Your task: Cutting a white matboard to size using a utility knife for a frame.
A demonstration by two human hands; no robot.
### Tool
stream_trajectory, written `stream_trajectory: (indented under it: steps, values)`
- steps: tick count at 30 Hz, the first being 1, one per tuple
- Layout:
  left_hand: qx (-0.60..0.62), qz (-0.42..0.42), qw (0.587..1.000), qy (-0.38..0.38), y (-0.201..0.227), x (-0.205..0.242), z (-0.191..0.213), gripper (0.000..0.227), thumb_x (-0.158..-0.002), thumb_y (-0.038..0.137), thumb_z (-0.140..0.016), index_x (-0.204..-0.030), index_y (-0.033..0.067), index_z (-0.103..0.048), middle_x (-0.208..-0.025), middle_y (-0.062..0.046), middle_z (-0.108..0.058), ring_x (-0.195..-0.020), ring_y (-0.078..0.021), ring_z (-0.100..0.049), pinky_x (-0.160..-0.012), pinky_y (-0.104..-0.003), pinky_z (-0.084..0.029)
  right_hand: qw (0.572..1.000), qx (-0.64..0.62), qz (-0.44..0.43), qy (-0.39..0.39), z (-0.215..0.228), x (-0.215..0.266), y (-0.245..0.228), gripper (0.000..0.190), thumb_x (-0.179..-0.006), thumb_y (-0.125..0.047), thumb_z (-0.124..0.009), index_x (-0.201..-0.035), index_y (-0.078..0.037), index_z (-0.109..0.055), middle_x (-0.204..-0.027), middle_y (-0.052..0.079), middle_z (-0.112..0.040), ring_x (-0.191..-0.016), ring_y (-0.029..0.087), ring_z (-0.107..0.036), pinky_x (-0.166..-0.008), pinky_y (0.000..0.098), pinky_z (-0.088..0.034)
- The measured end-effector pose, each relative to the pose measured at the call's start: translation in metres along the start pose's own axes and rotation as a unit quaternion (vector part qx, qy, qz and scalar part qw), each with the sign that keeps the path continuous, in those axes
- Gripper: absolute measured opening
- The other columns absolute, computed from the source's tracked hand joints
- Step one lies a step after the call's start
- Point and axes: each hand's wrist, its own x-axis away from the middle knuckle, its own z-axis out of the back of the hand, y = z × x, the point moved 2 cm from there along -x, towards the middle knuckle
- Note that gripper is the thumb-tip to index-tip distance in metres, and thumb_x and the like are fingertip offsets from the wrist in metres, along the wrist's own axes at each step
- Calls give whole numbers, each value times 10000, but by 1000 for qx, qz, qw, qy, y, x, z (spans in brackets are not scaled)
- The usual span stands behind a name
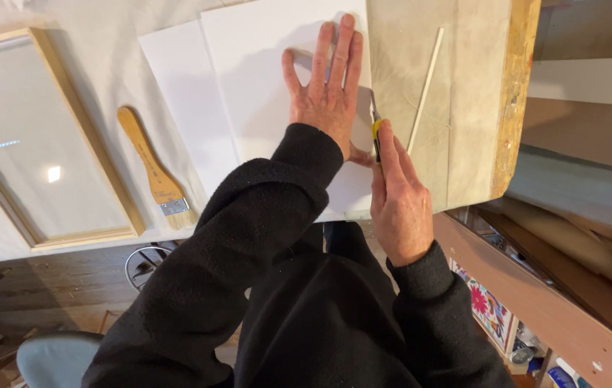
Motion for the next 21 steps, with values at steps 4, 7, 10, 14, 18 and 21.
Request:
stream_trajectory:
  steps: [4, 7, 10, 14, 18, 21]
  values:
    - [14, 1, 1000, 15, 0, -1, -2, 1766, -330, 891, -829, -1662, 15, -70, -1707, -168, 60, -1594, -357, 14, -1182, -803, -167, 1000, 14, 1, -3, 1, 17, 1, 632, -998, 23, -553, -1590, -76, -356, -1493, 211, -560, -1149, 429, -670, -897, 456, -580]
    - [14, 3, 1000, 11, -2, -2, -1, 1746, -354, 883, -834, -1658, 15, -63, -1705, -169, 58, -1591, -362, 15, -1172, -813, -160, 1000, 13, -15, -11, 0, 30, 4, 628, -993, 10, -561, -1581, -78, -359, -1486, 206, -563, -1114, 426, -678, -865, 457, -583]
    - [11, -2, 1000, 4, -1, 1, -3, 1746, -360, 871, -841, -1660, 12, -51, -1708, -174, 59, -1592, -371, 17, -1165, -818, -156, 999, 20, -27, -14, 0, 46, 6, 621, -994, -3, -570, -1574, -84, -367, -1475, 203, -569, -1105, 425, -681, -847, 457, -585]
    - [12, -12, 1000, -1, -2, -1, -5, 1758, -366, 894, -826, -1651, -9, -33, -1704, -197, 65, -1585, -395, 25, -1154, -831, -151, 999, 19, -27, -18, 2, 65, 9, 627, -991, 1, -563, -1577, -80, -354, -1477, 204, -565, -1134, 422, -672, -841, 448, -586]
    - [20, -21, 1000, -5, -3, 0, -4, 1762, -375, 917, -808, -1645, -22, -26, -1701, -206, 65, -1581, -402, 29, -1149, -835, -156, 998, 13, -44, -33, 5, 86, 10, 646, -976, 13, -556, -1580, -71, -342, -1483, 208, -555, -1146, 418, -662, -841, 447, -582]
    - [15, -20, 1000, 0, -4, 1, -5, 1770, -375, 929, -796, -1650, -26, -24, -1707, -209, 61, -1587, -400, 25, -1153, -828, -166, 998, 9, -49, -36, 5, 101, 12, 655, -962, 21, -557, -1575, -73, -347, -1488, 208, -547, -1172, 416, -656, -854, 441, -582]
